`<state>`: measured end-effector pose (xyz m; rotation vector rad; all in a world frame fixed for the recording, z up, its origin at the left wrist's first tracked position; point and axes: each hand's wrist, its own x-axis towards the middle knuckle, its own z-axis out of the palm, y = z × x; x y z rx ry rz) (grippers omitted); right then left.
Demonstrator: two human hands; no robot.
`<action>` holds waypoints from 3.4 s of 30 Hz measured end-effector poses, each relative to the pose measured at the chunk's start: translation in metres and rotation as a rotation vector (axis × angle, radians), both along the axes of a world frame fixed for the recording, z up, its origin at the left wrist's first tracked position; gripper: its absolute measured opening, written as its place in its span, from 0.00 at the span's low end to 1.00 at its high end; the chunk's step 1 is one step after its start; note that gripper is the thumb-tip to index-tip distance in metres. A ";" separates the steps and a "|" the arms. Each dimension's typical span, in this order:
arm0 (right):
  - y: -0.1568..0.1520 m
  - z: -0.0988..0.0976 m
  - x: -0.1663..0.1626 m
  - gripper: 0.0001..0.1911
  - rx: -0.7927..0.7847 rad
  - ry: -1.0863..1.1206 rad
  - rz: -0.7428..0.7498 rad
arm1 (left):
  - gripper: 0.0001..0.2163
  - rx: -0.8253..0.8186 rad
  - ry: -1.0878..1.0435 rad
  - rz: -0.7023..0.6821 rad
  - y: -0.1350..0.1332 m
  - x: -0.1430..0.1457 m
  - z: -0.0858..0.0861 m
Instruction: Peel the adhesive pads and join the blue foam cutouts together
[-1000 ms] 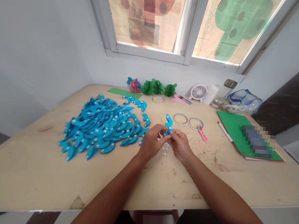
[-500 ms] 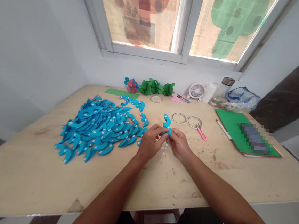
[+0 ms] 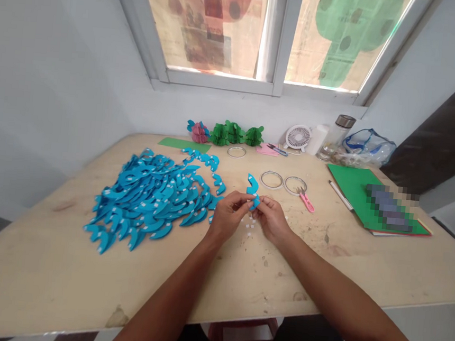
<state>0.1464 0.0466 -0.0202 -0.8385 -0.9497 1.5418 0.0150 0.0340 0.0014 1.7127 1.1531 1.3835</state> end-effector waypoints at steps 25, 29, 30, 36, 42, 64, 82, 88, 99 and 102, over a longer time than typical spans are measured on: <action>0.000 0.000 0.001 0.12 0.011 -0.017 -0.010 | 0.08 -0.029 -0.026 0.000 0.002 -0.001 -0.004; 0.001 -0.001 0.001 0.12 0.005 -0.044 -0.027 | 0.08 -0.036 -0.027 -0.006 0.002 -0.001 -0.004; 0.001 -0.001 0.001 0.12 0.003 -0.046 -0.026 | 0.08 -0.039 -0.030 -0.006 0.002 -0.001 -0.004; 0.002 -0.003 0.001 0.12 -0.002 -0.041 -0.030 | 0.11 -0.066 -0.058 0.007 0.003 0.000 -0.006; 0.003 -0.004 0.001 0.12 -0.004 -0.062 -0.060 | 0.08 -0.099 -0.059 0.037 0.004 -0.006 -0.002; 0.002 0.000 0.002 0.14 0.163 -0.326 -0.210 | 0.04 0.293 0.557 0.280 -0.002 -0.004 -0.001; -0.003 0.006 0.003 0.14 0.246 -0.438 -0.232 | 0.08 0.131 0.462 0.253 -0.006 0.000 0.002; -0.004 0.009 0.002 0.13 0.222 -0.400 -0.230 | 0.09 -0.002 0.265 0.202 -0.005 0.000 0.003; -0.003 0.008 0.002 0.13 0.213 -0.383 -0.233 | 0.10 -0.072 0.229 0.204 -0.004 -0.001 0.007; -0.002 0.007 0.002 0.14 0.211 -0.384 -0.238 | 0.10 -0.038 0.261 0.207 -0.003 -0.002 0.005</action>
